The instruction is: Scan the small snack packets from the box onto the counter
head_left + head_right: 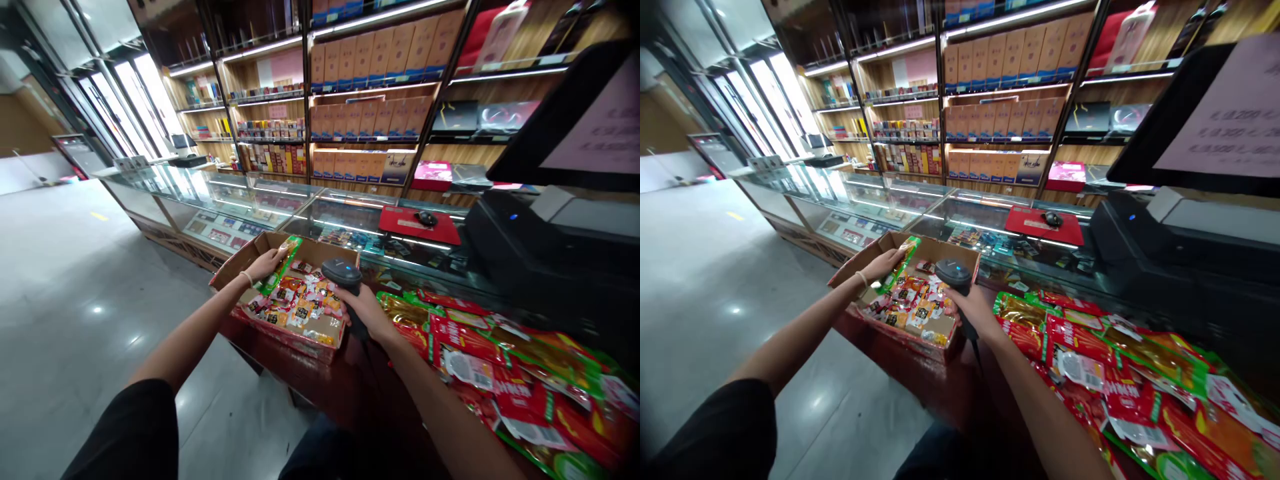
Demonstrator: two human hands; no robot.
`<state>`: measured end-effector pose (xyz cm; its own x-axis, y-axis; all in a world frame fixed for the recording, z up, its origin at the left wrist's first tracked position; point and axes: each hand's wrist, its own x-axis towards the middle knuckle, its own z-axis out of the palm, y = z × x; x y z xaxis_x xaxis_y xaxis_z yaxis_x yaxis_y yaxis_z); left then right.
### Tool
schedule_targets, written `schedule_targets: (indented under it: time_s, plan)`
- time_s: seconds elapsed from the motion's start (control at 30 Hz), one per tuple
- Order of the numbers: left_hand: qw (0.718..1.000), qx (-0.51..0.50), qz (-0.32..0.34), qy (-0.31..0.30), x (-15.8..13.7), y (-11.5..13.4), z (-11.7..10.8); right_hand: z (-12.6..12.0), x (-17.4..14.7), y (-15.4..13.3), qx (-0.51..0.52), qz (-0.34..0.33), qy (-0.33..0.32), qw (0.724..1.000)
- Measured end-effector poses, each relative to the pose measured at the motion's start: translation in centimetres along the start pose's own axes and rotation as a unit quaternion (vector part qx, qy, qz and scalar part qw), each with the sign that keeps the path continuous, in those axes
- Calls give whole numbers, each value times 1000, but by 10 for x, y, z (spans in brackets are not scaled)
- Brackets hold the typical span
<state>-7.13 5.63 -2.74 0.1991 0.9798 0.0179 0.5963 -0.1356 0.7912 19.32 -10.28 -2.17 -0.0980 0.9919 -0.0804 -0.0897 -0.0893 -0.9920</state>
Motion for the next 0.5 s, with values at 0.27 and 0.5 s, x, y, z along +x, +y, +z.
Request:
schedule_targets:
  time_s: [0.27,0.5]
  plan:
    - [949,-275,20,-152,-42,67,45,-44,-40,-4,-1,-41,97,994]
    - [986,-18,157,-52,-47,107,86,-81,-90,-21,-36,-47,158,986]
